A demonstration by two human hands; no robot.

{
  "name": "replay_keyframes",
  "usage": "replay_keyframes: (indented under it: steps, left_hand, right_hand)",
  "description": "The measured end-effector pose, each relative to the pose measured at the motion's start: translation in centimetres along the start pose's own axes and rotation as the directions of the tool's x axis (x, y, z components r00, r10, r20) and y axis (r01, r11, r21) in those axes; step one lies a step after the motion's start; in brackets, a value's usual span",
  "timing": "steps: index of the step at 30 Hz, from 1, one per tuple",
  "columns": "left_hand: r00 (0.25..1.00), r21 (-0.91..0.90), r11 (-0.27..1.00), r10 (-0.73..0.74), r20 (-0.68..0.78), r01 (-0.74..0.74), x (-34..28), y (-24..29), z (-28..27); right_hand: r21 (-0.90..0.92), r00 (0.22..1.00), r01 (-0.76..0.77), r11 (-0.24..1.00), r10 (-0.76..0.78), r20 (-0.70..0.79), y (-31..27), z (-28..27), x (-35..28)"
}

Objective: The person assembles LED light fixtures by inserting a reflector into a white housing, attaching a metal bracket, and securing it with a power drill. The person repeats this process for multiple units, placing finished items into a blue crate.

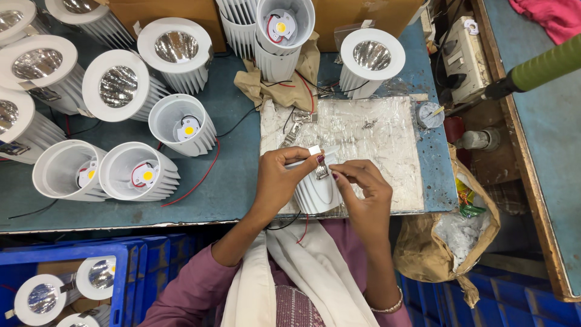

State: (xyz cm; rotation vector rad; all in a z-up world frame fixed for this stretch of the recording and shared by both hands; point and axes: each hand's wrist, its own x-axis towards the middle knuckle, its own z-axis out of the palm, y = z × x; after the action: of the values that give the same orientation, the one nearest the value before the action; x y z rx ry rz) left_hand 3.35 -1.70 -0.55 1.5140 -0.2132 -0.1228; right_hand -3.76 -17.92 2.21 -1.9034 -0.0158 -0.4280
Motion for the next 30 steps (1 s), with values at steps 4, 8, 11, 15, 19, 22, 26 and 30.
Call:
replay_keyframes:
  steps: [4,8,11,15,19,22,26,30]
  left_hand:
    - [1.000,0.019,1.000,-0.010,-0.005,0.010,0.0,0.1,0.0]
    - [1.000,0.034,0.999,0.027,-0.006,-0.026,0.0,-0.1,-0.1]
    - [0.999,0.029,0.999,0.040,-0.002,-0.039,0.1,-0.2,-0.1]
    - [0.999,0.055,0.998,0.035,-0.016,-0.034,0.1,-0.3,-0.1]
    - [0.999,0.030,0.999,0.045,-0.009,-0.045,0.1,-0.3,0.1]
    - [0.998,0.028,0.997,0.068,-0.009,-0.068,0.0,0.0,0.0]
    - [0.999,0.048,0.999,0.016,-0.030,-0.015,-0.1,0.5,0.2]
    - [0.999,0.043,0.999,0.011,-0.036,-0.009,-0.1,0.7,0.5]
  right_hand:
    - [0.096,0.999,-0.054,0.994,0.054,0.006,-0.1,0.5,-0.7]
    - [-0.164,0.991,-0.067,0.984,0.046,-0.125,-0.3,2.7,-1.9]
    - [-0.177,0.984,-0.005,0.984,-0.027,-0.177,0.1,3.7,-1.8]
    - [-0.154,0.978,-0.014,0.988,-0.019,-0.209,0.7,4.0,-1.8]
    - [-0.161,0.975,0.006,0.987,-0.042,-0.218,1.1,3.9,-2.2]
    - [-0.128,0.977,0.016,0.992,-0.043,-0.208,1.3,4.0,-2.7]
    - [-0.046,0.966,0.003,0.999,-0.015,-0.257,1.5,4.5,-3.2]
    - [-0.001,0.957,0.034,0.999,-0.032,-0.287,1.7,5.0,-3.4]
